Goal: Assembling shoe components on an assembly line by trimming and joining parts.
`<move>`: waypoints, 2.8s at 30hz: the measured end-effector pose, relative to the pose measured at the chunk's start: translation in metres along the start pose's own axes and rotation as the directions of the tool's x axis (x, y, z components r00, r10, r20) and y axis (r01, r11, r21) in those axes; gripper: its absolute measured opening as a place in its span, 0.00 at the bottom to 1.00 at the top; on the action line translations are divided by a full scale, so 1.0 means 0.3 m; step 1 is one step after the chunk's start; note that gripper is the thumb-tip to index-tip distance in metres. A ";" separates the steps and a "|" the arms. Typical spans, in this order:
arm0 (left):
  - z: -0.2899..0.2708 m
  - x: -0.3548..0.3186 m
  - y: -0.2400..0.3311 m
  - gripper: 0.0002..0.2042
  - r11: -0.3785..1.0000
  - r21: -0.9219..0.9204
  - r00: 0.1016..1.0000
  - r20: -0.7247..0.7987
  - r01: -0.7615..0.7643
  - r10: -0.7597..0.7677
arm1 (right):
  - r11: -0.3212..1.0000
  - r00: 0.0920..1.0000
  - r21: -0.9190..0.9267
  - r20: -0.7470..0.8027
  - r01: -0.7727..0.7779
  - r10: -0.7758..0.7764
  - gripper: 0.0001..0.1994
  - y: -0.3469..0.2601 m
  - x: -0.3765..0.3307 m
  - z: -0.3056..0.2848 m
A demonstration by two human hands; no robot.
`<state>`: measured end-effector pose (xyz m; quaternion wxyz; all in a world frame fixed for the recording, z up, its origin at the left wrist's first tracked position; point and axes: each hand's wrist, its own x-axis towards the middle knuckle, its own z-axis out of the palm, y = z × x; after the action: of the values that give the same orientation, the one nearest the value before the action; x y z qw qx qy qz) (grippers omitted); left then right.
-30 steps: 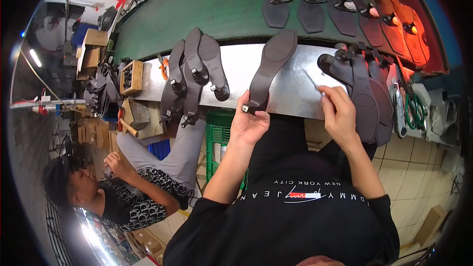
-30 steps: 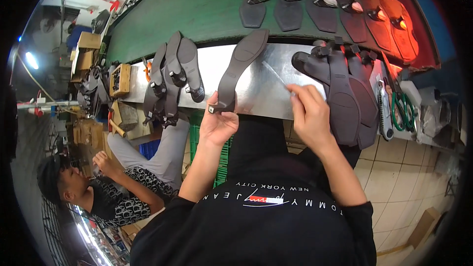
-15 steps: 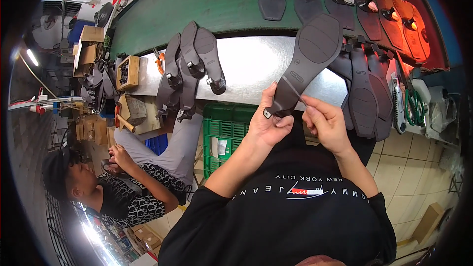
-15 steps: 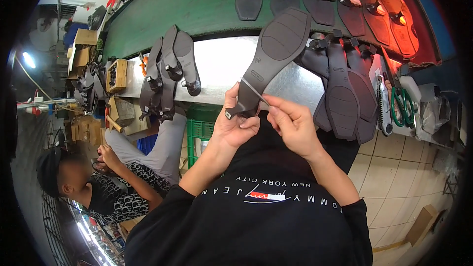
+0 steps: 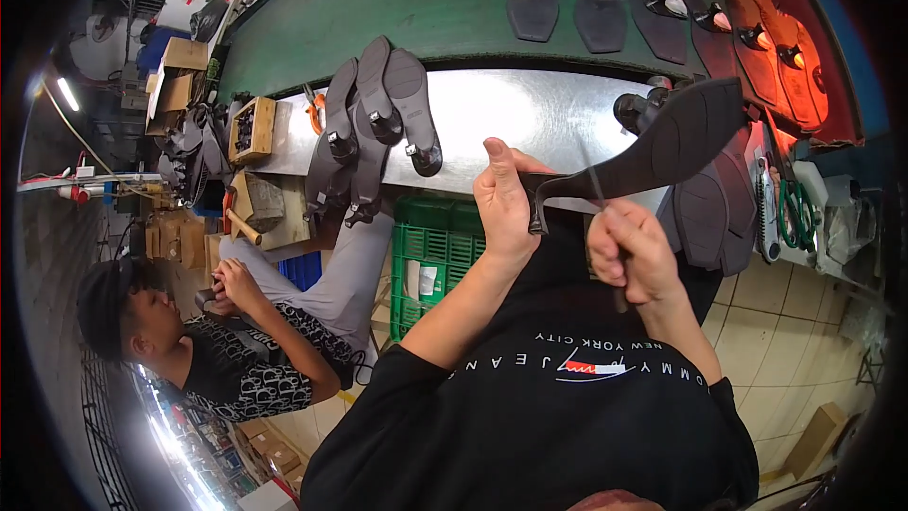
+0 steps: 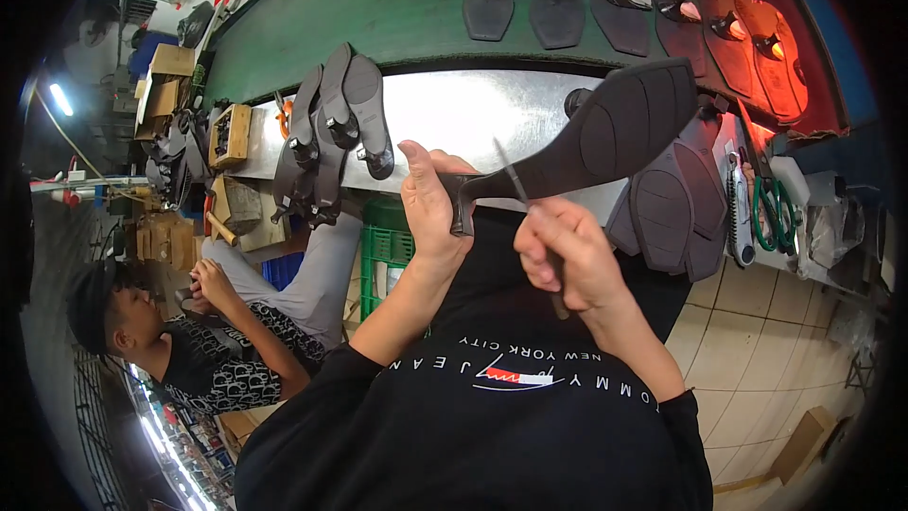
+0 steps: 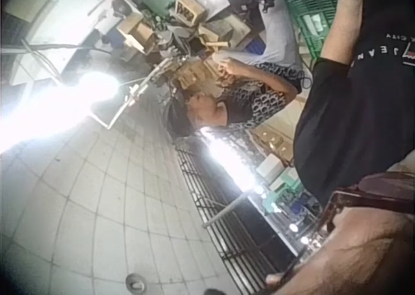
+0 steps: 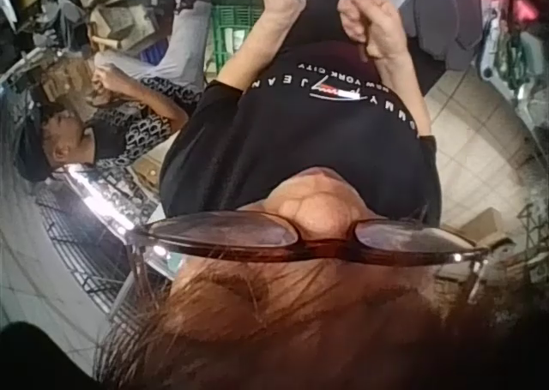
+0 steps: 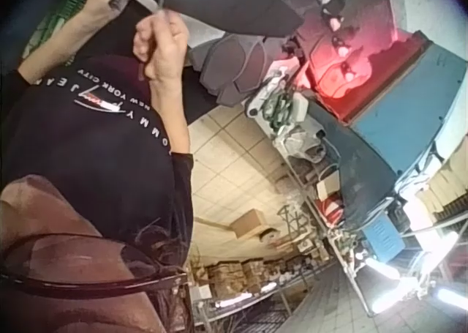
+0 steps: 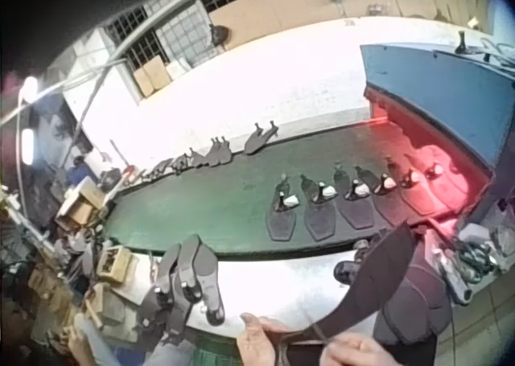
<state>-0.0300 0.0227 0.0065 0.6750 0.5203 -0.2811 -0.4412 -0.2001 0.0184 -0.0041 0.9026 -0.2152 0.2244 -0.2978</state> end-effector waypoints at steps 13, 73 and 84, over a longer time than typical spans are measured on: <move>-0.021 0.026 0.008 0.34 0.970 -0.110 0.974 -0.038 0.217 -0.222 | -0.040 0.699 -0.891 0.382 0.452 -0.605 0.06 0.071 0.038 0.052; 0.168 1.117 -0.306 0.15 0.093 0.981 0.927 0.129 -0.171 0.352 | -0.215 0.851 -0.976 0.087 -0.031 -0.518 0.17 -0.194 0.116 -0.118; 0.078 0.894 -0.076 0.11 0.673 0.466 0.761 0.001 -0.575 0.649 | -0.049 0.662 -0.987 0.140 0.154 -0.736 0.13 -0.220 0.085 -0.118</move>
<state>0.0650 -0.2278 -0.0295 0.6690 0.5678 -0.4747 -0.0689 -0.2296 -0.0549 -0.0053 0.2969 -0.7251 0.4685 -0.4082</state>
